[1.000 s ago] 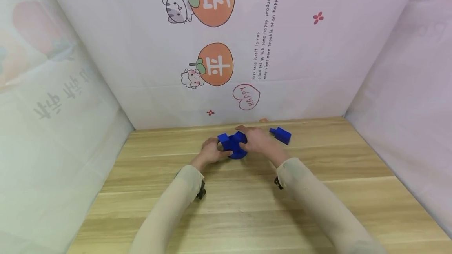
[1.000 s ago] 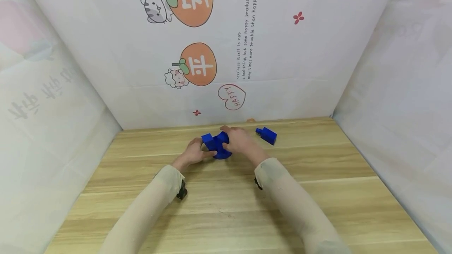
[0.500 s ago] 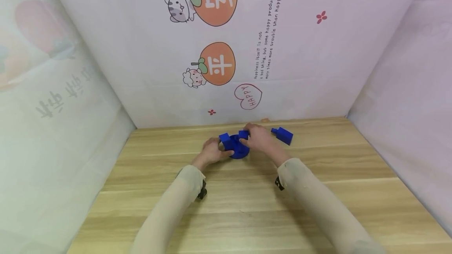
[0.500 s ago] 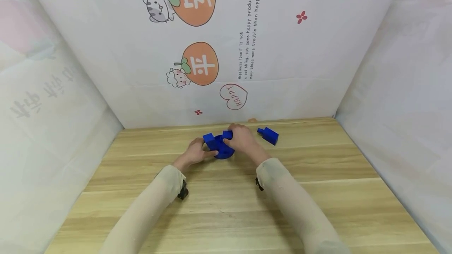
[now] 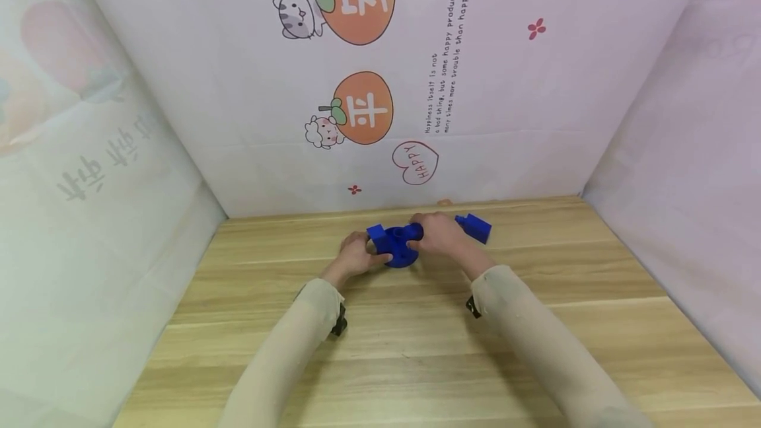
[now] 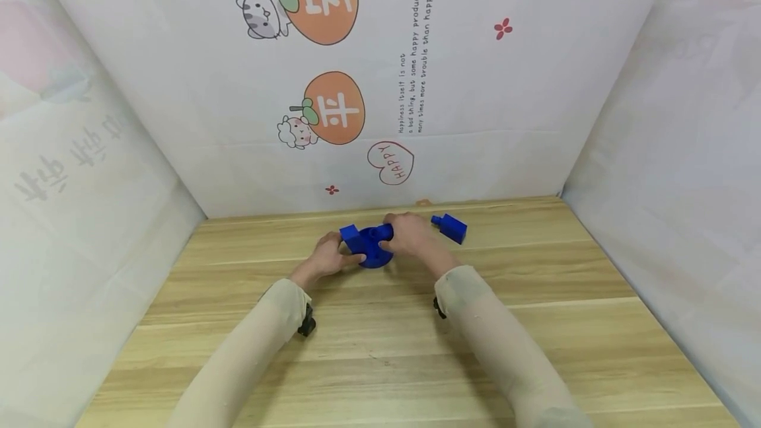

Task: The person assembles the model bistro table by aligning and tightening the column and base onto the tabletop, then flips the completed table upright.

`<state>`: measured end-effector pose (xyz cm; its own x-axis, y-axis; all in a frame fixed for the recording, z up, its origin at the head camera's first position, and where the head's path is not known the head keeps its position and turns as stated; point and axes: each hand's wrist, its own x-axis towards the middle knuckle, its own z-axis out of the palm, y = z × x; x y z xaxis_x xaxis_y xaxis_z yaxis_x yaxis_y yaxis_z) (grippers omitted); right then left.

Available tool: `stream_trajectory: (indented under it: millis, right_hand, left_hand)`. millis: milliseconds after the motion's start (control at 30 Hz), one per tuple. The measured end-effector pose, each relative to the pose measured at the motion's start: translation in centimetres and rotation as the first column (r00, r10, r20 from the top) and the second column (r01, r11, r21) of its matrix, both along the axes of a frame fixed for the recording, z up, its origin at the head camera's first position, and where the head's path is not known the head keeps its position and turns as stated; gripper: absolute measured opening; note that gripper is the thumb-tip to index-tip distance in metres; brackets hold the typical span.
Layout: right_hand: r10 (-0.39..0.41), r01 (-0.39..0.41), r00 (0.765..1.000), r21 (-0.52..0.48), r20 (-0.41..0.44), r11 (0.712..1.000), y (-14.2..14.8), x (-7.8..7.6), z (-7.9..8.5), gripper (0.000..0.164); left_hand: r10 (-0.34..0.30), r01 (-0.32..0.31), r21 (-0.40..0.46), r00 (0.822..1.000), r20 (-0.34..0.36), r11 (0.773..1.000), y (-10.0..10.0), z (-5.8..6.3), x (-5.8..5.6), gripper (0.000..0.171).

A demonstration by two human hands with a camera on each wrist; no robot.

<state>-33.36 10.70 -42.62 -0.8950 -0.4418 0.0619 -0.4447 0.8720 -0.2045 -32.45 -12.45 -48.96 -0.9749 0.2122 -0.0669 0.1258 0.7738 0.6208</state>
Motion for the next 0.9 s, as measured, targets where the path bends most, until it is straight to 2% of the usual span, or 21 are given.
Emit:
stream_trajectory:
  millis: [100, 200, 400, 567, 700, 900]
  right_hand:
    - [-0.041, 0.041, 0.999, 0.007, 0.019, 0.999, -0.1, 0.1, 0.2, 0.051]
    - [-0.049, 0.048, 0.998, 0.025, 0.041, 0.999, -0.2, 0.4, 0.4, 0.052]
    - [0.026, -0.026, 1.000, 0.061, 0.005, 0.998, 0.0, 0.9, 0.7, 0.057]
    - [0.060, -0.059, 0.998, 0.060, -0.020, 0.996, 0.1, 0.9, 0.8, 0.050]
    - [0.078, -0.078, 0.997, 0.074, -0.002, 0.994, 0.1, 1.1, 1.0, 0.052]
    - [0.099, -0.100, 0.995, 0.088, 0.016, 0.991, 0.4, 1.1, 1.2, 0.056]
  left_hand:
    - [0.006, -0.006, -0.007, 1.000, 0.004, 1.000, 0.0, 0.1, 0.0, 0.088]
    - [-0.005, 0.005, 0.000, 1.000, -0.006, 1.000, 0.1, 0.2, 0.1, 0.087]
    - [-0.026, 0.026, 0.002, 0.999, -0.048, 1.000, 0.0, 0.3, 0.2, 0.082]
    - [-0.007, 0.007, -0.003, 0.999, -0.037, 1.000, 0.0, 0.0, 0.0, 0.083]
    - [-0.014, 0.015, 0.011, 1.000, -0.021, 1.000, 0.0, 0.1, 0.2, 0.084]
    - [-0.023, 0.022, -0.045, 0.999, -0.034, 0.999, 0.0, -0.1, 0.2, 0.089]
